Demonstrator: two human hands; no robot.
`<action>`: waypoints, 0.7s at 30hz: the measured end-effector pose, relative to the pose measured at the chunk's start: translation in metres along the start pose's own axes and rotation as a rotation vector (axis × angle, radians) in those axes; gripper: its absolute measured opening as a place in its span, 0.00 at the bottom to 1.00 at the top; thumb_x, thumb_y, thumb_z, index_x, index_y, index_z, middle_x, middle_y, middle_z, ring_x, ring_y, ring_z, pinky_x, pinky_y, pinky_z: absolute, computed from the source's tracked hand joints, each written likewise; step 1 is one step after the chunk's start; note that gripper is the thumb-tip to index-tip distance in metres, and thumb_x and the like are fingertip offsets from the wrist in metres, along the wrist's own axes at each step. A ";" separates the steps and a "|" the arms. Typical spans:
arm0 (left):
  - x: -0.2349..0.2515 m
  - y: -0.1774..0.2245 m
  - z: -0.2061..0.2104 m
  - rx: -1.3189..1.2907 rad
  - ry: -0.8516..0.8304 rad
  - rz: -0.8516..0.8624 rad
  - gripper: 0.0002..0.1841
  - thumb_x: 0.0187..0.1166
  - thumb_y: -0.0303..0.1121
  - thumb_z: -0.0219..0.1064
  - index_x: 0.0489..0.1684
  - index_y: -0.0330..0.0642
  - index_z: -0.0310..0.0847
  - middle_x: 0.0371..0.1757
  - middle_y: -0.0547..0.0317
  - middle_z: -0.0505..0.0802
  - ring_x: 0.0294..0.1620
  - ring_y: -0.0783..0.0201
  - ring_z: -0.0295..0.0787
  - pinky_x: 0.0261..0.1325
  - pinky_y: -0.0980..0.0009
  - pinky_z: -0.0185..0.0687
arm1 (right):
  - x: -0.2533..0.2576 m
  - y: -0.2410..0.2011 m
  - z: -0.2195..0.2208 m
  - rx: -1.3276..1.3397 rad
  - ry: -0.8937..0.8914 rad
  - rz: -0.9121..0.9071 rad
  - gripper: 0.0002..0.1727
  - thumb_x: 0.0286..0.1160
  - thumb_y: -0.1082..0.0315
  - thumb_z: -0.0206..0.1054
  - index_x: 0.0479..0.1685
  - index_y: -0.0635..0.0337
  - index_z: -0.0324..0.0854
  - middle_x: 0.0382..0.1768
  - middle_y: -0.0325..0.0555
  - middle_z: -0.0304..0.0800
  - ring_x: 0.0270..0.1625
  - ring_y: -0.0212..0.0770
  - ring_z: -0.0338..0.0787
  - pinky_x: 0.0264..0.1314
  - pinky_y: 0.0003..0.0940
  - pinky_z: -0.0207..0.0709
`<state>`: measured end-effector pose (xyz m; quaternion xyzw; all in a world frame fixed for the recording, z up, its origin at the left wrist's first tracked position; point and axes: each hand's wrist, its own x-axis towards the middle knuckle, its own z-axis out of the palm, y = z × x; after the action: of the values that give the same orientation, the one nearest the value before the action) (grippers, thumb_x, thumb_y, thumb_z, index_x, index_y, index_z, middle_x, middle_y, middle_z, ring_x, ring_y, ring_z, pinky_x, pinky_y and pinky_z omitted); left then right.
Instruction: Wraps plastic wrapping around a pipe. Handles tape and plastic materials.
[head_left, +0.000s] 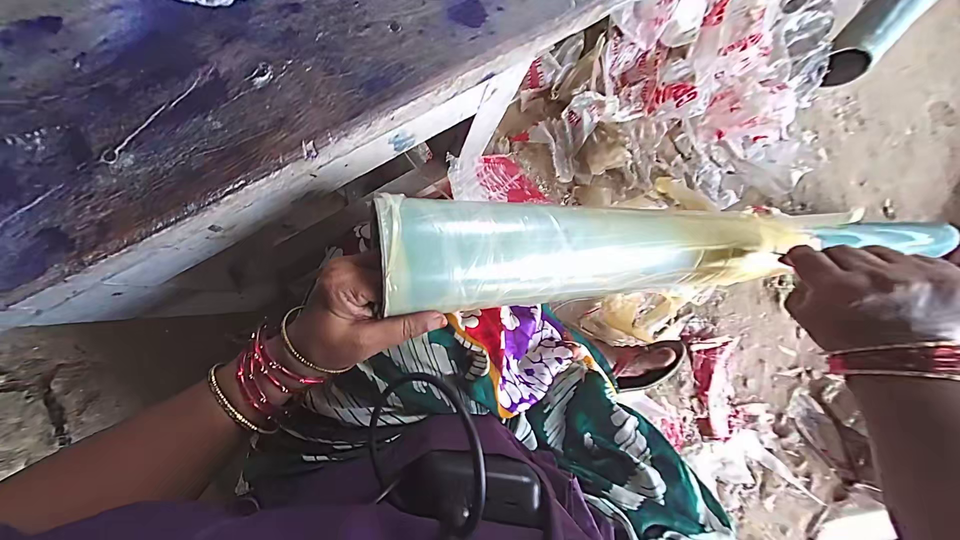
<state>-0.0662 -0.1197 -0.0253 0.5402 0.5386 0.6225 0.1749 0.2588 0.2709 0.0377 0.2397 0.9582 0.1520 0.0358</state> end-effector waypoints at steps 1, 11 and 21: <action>0.000 -0.001 0.000 -0.002 0.007 0.007 0.05 0.66 0.29 0.80 0.32 0.41 0.91 0.46 0.66 0.96 0.54 0.78 0.91 0.59 0.79 0.88 | -0.002 -0.005 -0.003 0.023 -0.032 0.106 0.12 0.84 0.80 0.52 0.49 0.80 0.80 0.46 0.82 0.87 0.53 0.86 0.87 0.50 0.81 0.72; -0.005 -0.007 -0.007 0.027 -0.091 0.079 0.09 0.71 0.32 0.76 0.33 0.32 0.91 0.49 0.53 0.94 0.59 0.77 0.88 0.65 0.82 0.82 | 0.018 -0.273 -0.108 0.473 0.624 -0.444 0.11 0.81 0.75 0.61 0.40 0.62 0.91 0.33 0.52 0.93 0.29 0.48 0.83 0.29 0.40 0.66; -0.006 -0.008 -0.007 -0.055 -0.107 0.096 0.05 0.69 0.27 0.73 0.27 0.34 0.91 0.49 0.56 0.94 0.59 0.81 0.86 0.63 0.86 0.80 | 0.030 -0.300 -0.111 0.174 0.834 -0.572 0.11 0.79 0.80 0.60 0.33 0.66 0.87 0.26 0.48 0.87 0.24 0.41 0.73 0.27 0.36 0.55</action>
<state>-0.0726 -0.1248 -0.0343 0.5931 0.4845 0.6149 0.1882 0.0819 0.0027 0.0504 -0.1108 0.9274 0.1386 -0.3294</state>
